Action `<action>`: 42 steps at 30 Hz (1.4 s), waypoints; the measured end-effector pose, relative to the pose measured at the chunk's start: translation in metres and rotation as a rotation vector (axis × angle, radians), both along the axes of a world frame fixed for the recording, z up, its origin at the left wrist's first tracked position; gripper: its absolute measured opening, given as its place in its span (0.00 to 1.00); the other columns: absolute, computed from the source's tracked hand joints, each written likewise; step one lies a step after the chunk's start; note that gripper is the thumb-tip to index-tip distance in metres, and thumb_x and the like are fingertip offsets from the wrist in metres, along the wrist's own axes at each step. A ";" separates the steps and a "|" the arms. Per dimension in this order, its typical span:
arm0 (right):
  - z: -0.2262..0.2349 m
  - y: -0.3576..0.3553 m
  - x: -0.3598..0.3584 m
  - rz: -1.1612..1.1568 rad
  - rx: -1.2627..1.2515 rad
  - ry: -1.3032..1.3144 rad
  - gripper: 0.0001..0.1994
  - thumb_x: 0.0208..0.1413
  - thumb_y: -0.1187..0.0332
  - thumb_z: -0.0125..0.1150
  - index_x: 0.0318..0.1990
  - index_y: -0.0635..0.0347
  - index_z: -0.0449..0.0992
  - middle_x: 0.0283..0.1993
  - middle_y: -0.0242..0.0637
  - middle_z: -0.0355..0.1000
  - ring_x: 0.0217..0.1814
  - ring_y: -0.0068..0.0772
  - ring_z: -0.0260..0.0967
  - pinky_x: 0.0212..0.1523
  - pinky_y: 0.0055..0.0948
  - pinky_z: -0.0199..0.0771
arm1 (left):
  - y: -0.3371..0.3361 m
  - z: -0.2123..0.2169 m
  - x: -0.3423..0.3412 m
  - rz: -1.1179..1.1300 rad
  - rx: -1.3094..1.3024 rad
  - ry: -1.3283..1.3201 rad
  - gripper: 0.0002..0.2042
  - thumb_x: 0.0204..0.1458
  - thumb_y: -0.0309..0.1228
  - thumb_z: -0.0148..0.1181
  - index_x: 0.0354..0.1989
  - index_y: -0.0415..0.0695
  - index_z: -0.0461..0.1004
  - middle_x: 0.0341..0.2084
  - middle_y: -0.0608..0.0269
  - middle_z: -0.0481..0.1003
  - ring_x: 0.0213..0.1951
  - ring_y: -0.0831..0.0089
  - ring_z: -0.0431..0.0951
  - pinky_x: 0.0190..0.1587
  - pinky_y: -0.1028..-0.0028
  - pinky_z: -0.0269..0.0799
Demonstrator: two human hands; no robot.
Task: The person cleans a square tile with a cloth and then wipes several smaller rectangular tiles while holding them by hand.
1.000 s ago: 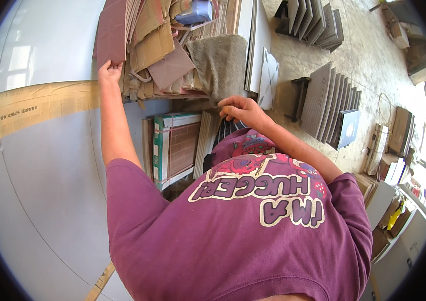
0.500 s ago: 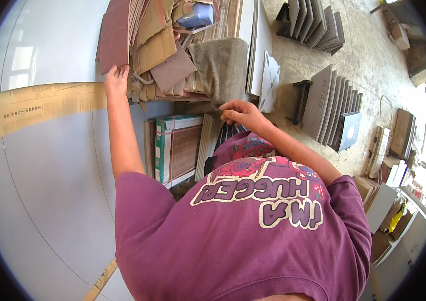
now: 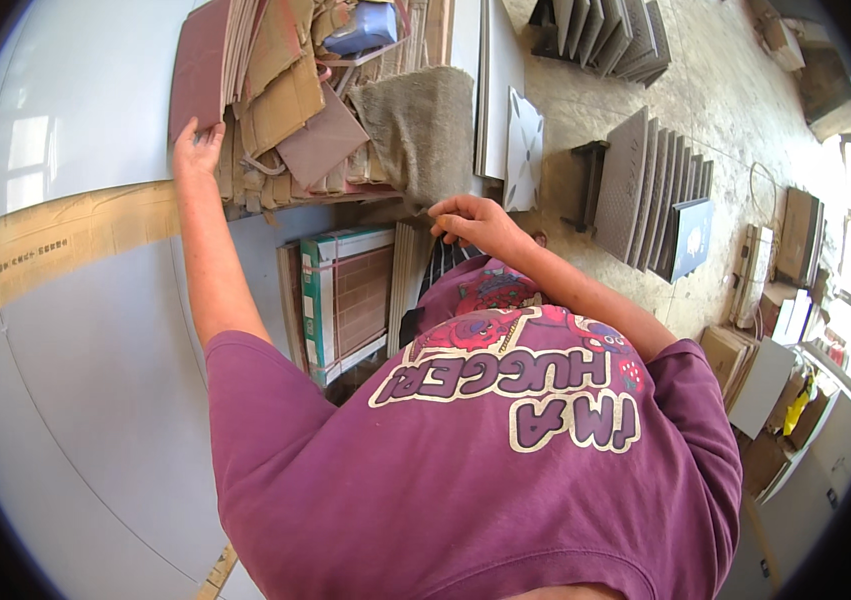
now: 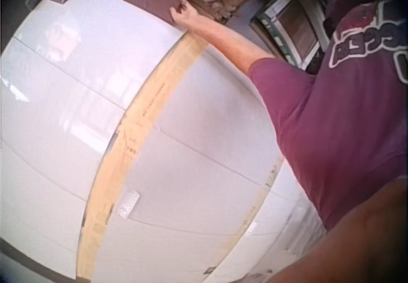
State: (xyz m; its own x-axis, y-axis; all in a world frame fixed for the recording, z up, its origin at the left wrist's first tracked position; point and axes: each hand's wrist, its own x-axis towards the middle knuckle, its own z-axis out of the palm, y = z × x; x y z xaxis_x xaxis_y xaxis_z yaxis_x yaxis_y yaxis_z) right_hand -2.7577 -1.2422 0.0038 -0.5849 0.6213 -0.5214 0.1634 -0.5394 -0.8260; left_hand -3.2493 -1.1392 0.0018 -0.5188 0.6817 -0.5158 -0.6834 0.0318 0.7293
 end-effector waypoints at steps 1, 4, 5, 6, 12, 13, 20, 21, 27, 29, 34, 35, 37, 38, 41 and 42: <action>0.001 0.000 0.001 -0.007 -0.008 0.003 0.14 0.53 0.65 0.53 0.45 0.63 0.71 0.33 0.31 0.73 0.31 0.18 0.67 0.31 0.18 0.67 | 0.007 0.004 0.009 0.086 -0.052 0.041 0.32 0.51 0.25 0.53 0.62 0.38 0.42 0.55 0.43 0.53 0.58 0.54 0.56 0.52 0.53 0.64; -0.002 -0.001 0.004 -0.013 -0.024 -0.010 0.14 0.53 0.66 0.53 0.45 0.63 0.71 0.33 0.31 0.73 0.31 0.18 0.67 0.31 0.18 0.67 | 0.017 0.000 -0.005 0.048 -0.053 0.030 0.33 0.50 0.24 0.54 0.61 0.39 0.42 0.54 0.42 0.53 0.57 0.54 0.57 0.51 0.52 0.65; -0.003 -0.002 0.004 -0.010 -0.027 -0.018 0.14 0.53 0.66 0.53 0.45 0.63 0.71 0.33 0.31 0.73 0.31 0.18 0.67 0.31 0.18 0.67 | 0.018 -0.001 -0.012 0.030 -0.078 0.018 0.33 0.50 0.24 0.55 0.61 0.40 0.42 0.54 0.41 0.53 0.57 0.53 0.57 0.50 0.51 0.66; -0.003 -0.002 0.004 -0.021 -0.034 -0.017 0.14 0.53 0.66 0.53 0.45 0.63 0.71 0.33 0.31 0.73 0.31 0.18 0.67 0.31 0.18 0.67 | 0.021 0.000 -0.007 0.016 -0.103 0.038 0.35 0.49 0.25 0.55 0.62 0.40 0.41 0.55 0.41 0.53 0.57 0.53 0.57 0.50 0.52 0.66; -0.004 -0.004 0.006 -0.013 -0.050 -0.022 0.13 0.53 0.67 0.52 0.44 0.63 0.71 0.33 0.31 0.73 0.31 0.18 0.68 0.32 0.18 0.68 | 0.009 0.014 0.014 -0.045 -0.242 0.250 0.36 0.47 0.28 0.59 0.62 0.39 0.44 0.57 0.41 0.50 0.55 0.53 0.59 0.50 0.54 0.67; -0.003 -0.005 0.007 -0.006 -0.052 -0.018 0.13 0.53 0.67 0.52 0.44 0.63 0.71 0.33 0.31 0.73 0.31 0.19 0.68 0.32 0.18 0.68 | 0.005 0.011 0.012 -0.046 -0.267 0.309 0.35 0.47 0.28 0.59 0.61 0.40 0.46 0.56 0.42 0.52 0.54 0.54 0.61 0.50 0.54 0.66; -0.008 -0.004 0.021 -0.006 -0.008 0.000 0.14 0.53 0.67 0.52 0.44 0.65 0.71 0.32 0.32 0.73 0.31 0.20 0.68 0.31 0.18 0.67 | -0.053 0.025 0.163 -0.239 -0.012 1.035 0.16 0.51 0.29 0.56 0.49 0.38 0.67 0.41 0.59 0.72 0.38 0.75 0.74 0.36 0.78 0.70; -0.007 -0.004 0.024 -0.010 -0.010 -0.005 0.14 0.53 0.67 0.52 0.44 0.65 0.71 0.32 0.32 0.73 0.30 0.20 0.68 0.30 0.18 0.67 | -0.068 0.021 0.184 -0.330 -0.018 0.992 0.13 0.52 0.30 0.55 0.45 0.40 0.70 0.35 0.63 0.75 0.32 0.79 0.75 0.32 0.81 0.70; -0.003 -0.008 0.041 -0.016 0.001 -0.009 0.14 0.54 0.65 0.53 0.44 0.64 0.71 0.33 0.32 0.73 0.31 0.19 0.68 0.30 0.18 0.66 | -0.124 -0.050 0.280 -0.688 -0.227 0.807 0.17 0.53 0.31 0.53 0.50 0.37 0.66 0.28 0.60 0.76 0.22 0.82 0.72 0.21 0.83 0.67; 0.000 -0.010 0.049 -0.031 -0.001 -0.004 0.14 0.54 0.65 0.53 0.44 0.64 0.71 0.33 0.32 0.73 0.31 0.19 0.68 0.30 0.18 0.66 | -0.122 -0.063 0.290 -0.618 -0.266 0.752 0.19 0.53 0.31 0.54 0.50 0.35 0.64 0.26 0.60 0.76 0.19 0.81 0.71 0.18 0.82 0.65; 0.000 -0.014 0.069 -0.069 -0.021 0.013 0.14 0.54 0.65 0.53 0.44 0.63 0.71 0.34 0.33 0.73 0.32 0.19 0.68 0.31 0.18 0.66 | -0.101 -0.076 0.301 -0.505 -0.404 0.809 0.15 0.51 0.32 0.56 0.43 0.34 0.66 0.20 0.60 0.74 0.13 0.79 0.68 0.15 0.81 0.62; 0.001 -0.015 0.073 -0.075 -0.025 0.016 0.14 0.53 0.65 0.53 0.44 0.63 0.71 0.34 0.33 0.73 0.32 0.19 0.68 0.31 0.18 0.66 | -0.098 -0.080 0.301 -0.472 -0.411 0.821 0.11 0.50 0.31 0.56 0.36 0.36 0.68 0.17 0.61 0.72 0.12 0.79 0.67 0.15 0.80 0.62; 0.003 -0.017 0.084 -0.092 -0.036 0.013 0.13 0.53 0.65 0.53 0.44 0.63 0.71 0.35 0.33 0.73 0.32 0.19 0.68 0.31 0.18 0.66 | -0.094 -0.085 0.302 -0.459 -0.419 0.771 0.09 0.49 0.30 0.57 0.34 0.36 0.69 0.16 0.62 0.71 0.12 0.78 0.67 0.15 0.79 0.61; 0.003 -0.019 0.089 -0.102 -0.035 0.018 0.13 0.53 0.65 0.53 0.44 0.63 0.71 0.35 0.33 0.73 0.32 0.19 0.68 0.31 0.18 0.67 | -0.093 -0.087 0.301 -0.453 -0.423 0.747 0.09 0.49 0.30 0.58 0.32 0.37 0.70 0.16 0.63 0.71 0.12 0.78 0.67 0.15 0.79 0.61; 0.003 -0.021 0.102 -0.136 -0.032 0.018 0.14 0.54 0.65 0.53 0.45 0.62 0.71 0.35 0.32 0.73 0.32 0.18 0.68 0.31 0.18 0.66 | -0.098 -0.089 0.305 -0.378 -0.342 0.781 0.07 0.47 0.31 0.60 0.30 0.41 0.72 0.18 0.68 0.70 0.16 0.81 0.67 0.17 0.81 0.61; 0.006 -0.021 0.107 -0.139 -0.038 0.009 0.14 0.54 0.64 0.53 0.45 0.62 0.71 0.36 0.32 0.74 0.33 0.17 0.67 0.31 0.17 0.66 | -0.101 -0.090 0.307 -0.353 -0.314 0.819 0.07 0.47 0.31 0.60 0.30 0.41 0.73 0.19 0.69 0.70 0.18 0.82 0.68 0.19 0.81 0.62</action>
